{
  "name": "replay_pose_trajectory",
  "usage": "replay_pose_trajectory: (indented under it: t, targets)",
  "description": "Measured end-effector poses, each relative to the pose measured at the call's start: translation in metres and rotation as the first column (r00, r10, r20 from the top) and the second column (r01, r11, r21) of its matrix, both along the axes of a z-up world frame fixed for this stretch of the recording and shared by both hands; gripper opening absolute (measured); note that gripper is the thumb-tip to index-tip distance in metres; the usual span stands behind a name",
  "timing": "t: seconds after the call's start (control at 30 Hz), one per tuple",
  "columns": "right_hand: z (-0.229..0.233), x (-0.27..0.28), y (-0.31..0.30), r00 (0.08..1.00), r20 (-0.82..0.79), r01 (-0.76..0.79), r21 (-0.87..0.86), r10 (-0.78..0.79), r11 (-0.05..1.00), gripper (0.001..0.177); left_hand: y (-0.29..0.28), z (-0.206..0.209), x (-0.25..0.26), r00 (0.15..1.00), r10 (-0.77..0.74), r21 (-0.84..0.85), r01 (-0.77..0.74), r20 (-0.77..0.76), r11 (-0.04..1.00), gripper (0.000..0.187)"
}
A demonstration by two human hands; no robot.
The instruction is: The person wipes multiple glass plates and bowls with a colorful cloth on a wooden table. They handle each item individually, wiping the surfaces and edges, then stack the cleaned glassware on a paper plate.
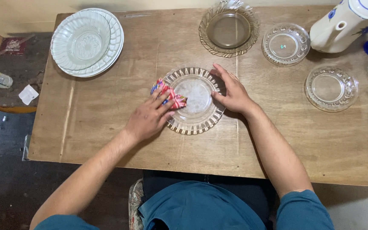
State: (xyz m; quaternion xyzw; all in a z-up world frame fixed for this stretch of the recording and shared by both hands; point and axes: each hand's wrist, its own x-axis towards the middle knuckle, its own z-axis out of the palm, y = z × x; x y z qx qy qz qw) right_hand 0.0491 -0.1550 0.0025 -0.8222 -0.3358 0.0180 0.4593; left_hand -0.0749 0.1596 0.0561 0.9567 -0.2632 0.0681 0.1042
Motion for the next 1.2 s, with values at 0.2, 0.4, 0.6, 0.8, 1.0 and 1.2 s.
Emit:
replay_pose_trajectory:
  t: [0.2,0.4,0.6,0.8,1.0,1.2]
  targets:
    - [-0.005,0.002,0.0,1.0,-0.005,0.009,-0.021,-0.009,1.0,0.094,-0.02,0.006,-0.042,0.993,0.046,-0.043,-0.051,-0.105,0.998,0.05]
    - [-0.002,0.0,-0.001,1.0,0.009,0.007,-0.023,-0.007,1.0,0.093,-0.048,0.02,-0.059,0.967,0.014,-0.012,-0.017,-0.255,1.0,0.058]
    - [-0.01,0.001,-0.002,0.999,0.039,0.024,-0.016,-0.023,1.0,0.091,-0.08,0.008,-0.045,0.97,-0.103,-0.141,0.073,-0.222,0.987,0.061]
    - [0.005,-0.005,-0.001,0.999,0.034,0.025,0.073,-0.028,0.997,0.066,-0.108,-0.004,-0.003,0.937,-0.147,-0.167,0.097,-0.318,0.981,0.073]
    - [0.01,-0.005,-0.003,0.978,-0.169,0.154,0.169,-0.125,0.974,0.044,-0.127,0.004,0.039,0.913,-0.092,-0.046,0.081,-0.398,0.996,0.088]
    - [0.007,-0.005,-0.005,0.977,-0.16,0.169,0.187,-0.14,0.968,0.043,-0.122,-0.006,0.068,0.937,0.015,0.079,0.013,-0.348,0.997,0.095]
